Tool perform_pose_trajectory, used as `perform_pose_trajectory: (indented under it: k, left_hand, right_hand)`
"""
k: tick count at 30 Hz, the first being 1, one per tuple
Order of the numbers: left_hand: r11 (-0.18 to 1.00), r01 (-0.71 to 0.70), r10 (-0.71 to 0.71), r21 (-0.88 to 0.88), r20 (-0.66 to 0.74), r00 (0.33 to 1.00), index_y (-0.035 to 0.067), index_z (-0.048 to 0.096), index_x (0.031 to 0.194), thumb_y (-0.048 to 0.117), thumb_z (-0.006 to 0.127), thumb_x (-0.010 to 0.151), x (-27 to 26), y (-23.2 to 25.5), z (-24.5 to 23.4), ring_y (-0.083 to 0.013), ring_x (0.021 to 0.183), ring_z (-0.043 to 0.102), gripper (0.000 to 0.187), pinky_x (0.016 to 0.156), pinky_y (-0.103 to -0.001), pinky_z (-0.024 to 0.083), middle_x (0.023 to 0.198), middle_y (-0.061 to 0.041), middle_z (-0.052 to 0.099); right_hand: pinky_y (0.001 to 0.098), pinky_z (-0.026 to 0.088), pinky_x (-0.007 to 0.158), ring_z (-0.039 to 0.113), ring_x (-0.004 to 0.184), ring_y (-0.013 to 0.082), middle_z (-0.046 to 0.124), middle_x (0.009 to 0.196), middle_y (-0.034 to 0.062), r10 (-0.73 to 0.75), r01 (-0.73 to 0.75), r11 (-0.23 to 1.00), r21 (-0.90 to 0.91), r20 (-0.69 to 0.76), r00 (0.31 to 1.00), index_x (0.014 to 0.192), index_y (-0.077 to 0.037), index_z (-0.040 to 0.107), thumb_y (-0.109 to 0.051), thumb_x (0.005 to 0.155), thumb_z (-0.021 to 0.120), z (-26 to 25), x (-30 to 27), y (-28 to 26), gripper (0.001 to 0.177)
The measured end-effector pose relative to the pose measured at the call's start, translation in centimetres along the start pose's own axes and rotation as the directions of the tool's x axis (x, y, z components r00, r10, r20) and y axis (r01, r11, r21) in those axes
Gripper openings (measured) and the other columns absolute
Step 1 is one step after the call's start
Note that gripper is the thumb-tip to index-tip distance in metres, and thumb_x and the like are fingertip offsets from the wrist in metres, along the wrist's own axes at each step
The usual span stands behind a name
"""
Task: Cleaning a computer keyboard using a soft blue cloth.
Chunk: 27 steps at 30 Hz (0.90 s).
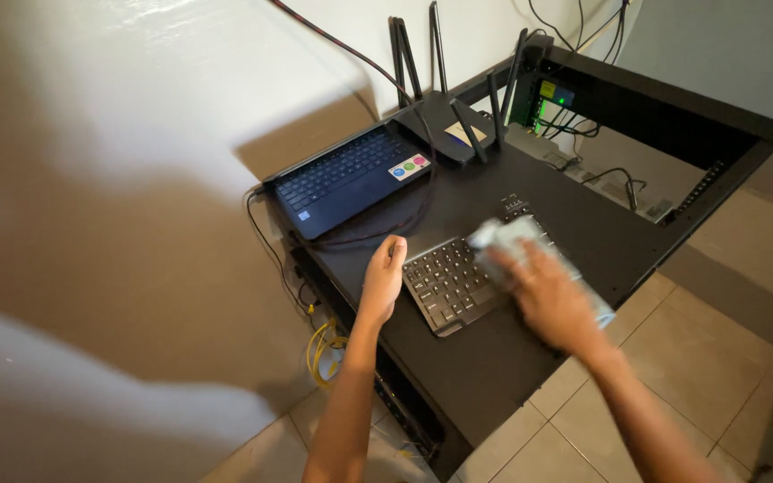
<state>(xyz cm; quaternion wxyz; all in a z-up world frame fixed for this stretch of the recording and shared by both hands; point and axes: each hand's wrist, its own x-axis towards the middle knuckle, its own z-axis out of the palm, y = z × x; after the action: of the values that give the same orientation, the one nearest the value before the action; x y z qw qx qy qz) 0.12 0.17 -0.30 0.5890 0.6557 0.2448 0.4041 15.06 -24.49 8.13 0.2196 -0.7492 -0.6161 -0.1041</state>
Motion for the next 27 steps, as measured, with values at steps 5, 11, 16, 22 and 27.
perform_pose_trajectory:
  k: [5,11,16,22,27]
  left_hand:
    - [1.000,0.022,-0.022,0.012,0.009,1.000,0.002,0.066,0.107,0.036,0.052,0.107,0.1,0.5,0.2,-0.0067,0.074,0.039,0.036,0.066,-0.025,0.038,0.080,0.005,0.048]
    - [1.000,-0.017,0.017,-0.013,0.000,1.000,0.002,0.066,0.107,0.036,0.052,0.108,0.7,-1.7,-0.1,-0.0056,0.077,0.043,0.037,0.071,-0.024,0.041,0.083,0.006,0.053]
    - [0.994,0.018,-0.014,-0.111,0.036,0.999,0.002,0.065,0.108,0.036,0.052,0.109,0.3,-1.2,-0.2,-0.0071,0.077,0.042,0.036,0.069,-0.026,0.038,0.083,0.005,0.052]
    - [1.000,-0.019,0.019,0.011,-0.005,1.000,0.002,0.065,0.109,0.035,0.052,0.107,0.0,0.0,0.0,-0.0059,0.078,0.044,0.036,0.072,-0.024,0.041,0.084,0.005,0.054]
    - [1.000,0.026,-0.026,-0.012,0.002,1.000,0.002,0.066,0.109,0.035,0.053,0.107,0.1,0.2,0.3,-0.0072,0.075,0.041,0.036,0.068,-0.025,0.039,0.082,0.004,0.050]
  right_hand:
    - [0.0526,0.046,0.108,0.050,0.133,0.0439,0.045,0.155,0.0212,0.232,-0.244,0.967,-0.077,-0.140,0.963,0.155,-0.030,0.042,-0.013,0.096,0.057,1.3,1.0,2.6,0.063]
    - [0.0539,0.042,0.113,0.048,0.138,0.0423,0.044,0.157,0.0217,-0.069,0.064,0.997,-0.040,-0.162,0.984,0.156,-0.024,0.042,-0.008,0.091,0.055,2.4,0.2,-7.2,0.068]
    - [0.0519,0.039,0.114,0.047,0.141,0.0371,0.047,0.156,0.0147,-0.146,0.143,0.981,0.127,0.008,0.989,0.150,-0.032,0.047,-0.017,0.093,0.059,-0.5,-0.5,-6.8,0.059]
    - [0.0529,0.039,0.113,0.047,0.137,0.0440,0.046,0.152,0.0230,0.090,-0.093,0.995,-0.025,-0.112,0.990,0.152,-0.026,0.046,-0.018,0.097,0.057,1.0,-0.3,3.2,0.057]
    - [0.0501,0.044,0.111,0.052,0.132,0.0438,0.046,0.154,0.0244,0.266,-0.282,0.946,-0.163,-0.108,0.958,0.154,-0.028,0.044,-0.014,0.099,0.055,2.2,1.0,-0.4,0.058]
